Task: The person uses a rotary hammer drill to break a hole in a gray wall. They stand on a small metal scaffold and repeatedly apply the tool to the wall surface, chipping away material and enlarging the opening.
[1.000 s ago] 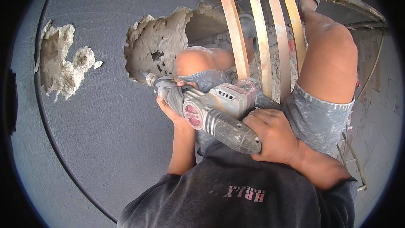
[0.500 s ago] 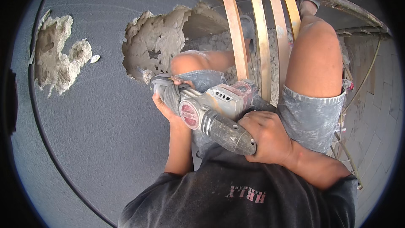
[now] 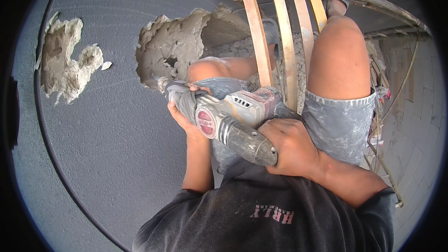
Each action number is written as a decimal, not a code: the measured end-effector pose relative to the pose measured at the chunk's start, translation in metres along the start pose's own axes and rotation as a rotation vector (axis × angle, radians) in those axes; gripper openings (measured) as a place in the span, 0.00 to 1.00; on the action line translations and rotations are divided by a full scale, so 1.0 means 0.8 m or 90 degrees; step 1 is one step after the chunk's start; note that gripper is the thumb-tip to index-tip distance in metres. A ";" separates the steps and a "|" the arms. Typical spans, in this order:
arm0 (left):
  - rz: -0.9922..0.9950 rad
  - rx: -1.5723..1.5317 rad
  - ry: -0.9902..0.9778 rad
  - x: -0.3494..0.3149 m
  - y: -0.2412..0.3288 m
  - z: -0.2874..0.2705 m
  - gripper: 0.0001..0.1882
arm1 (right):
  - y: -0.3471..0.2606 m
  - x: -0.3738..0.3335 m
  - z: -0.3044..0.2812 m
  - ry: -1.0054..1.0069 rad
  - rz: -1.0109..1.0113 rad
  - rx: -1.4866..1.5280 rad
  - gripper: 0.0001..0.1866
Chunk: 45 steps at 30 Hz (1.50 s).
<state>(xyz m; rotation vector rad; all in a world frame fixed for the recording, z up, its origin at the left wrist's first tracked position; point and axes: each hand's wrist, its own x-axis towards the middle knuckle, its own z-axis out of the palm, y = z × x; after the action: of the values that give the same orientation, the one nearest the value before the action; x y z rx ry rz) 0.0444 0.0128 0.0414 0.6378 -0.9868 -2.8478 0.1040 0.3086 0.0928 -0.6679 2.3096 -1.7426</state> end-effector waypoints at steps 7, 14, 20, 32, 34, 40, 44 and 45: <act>-0.023 -0.031 -0.018 0.004 0.003 -0.004 0.25 | 0.001 0.000 0.002 0.010 0.024 -0.016 0.26; -0.047 -0.079 0.018 0.006 0.006 0.010 0.23 | -0.002 0.002 -0.004 0.006 0.037 -0.022 0.28; -0.029 -0.006 -0.035 0.011 0.006 -0.002 0.24 | 0.000 0.000 -0.002 -0.010 0.060 -0.018 0.29; -0.081 0.014 -0.007 0.021 0.015 -0.002 0.29 | 0.001 0.006 0.003 0.019 0.105 0.018 0.27; -0.082 0.049 -0.004 0.020 0.012 0.012 0.30 | 0.000 0.004 -0.006 0.035 0.116 0.013 0.25; -0.078 0.060 -0.028 0.008 0.007 0.024 0.28 | -0.013 -0.009 -0.023 0.030 0.151 0.034 0.26; -0.093 0.071 0.086 0.003 -0.035 0.053 0.29 | 0.030 -0.058 -0.050 0.172 0.227 -0.095 0.32; -0.111 0.065 0.089 0.008 -0.045 0.067 0.30 | 0.062 -0.079 -0.042 0.267 0.297 -0.078 0.38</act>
<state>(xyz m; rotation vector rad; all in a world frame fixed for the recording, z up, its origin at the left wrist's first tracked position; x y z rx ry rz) 0.0199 0.0713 0.0557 0.9630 -1.1112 -2.8636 0.1339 0.3769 0.0481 0.2446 2.5698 -1.6367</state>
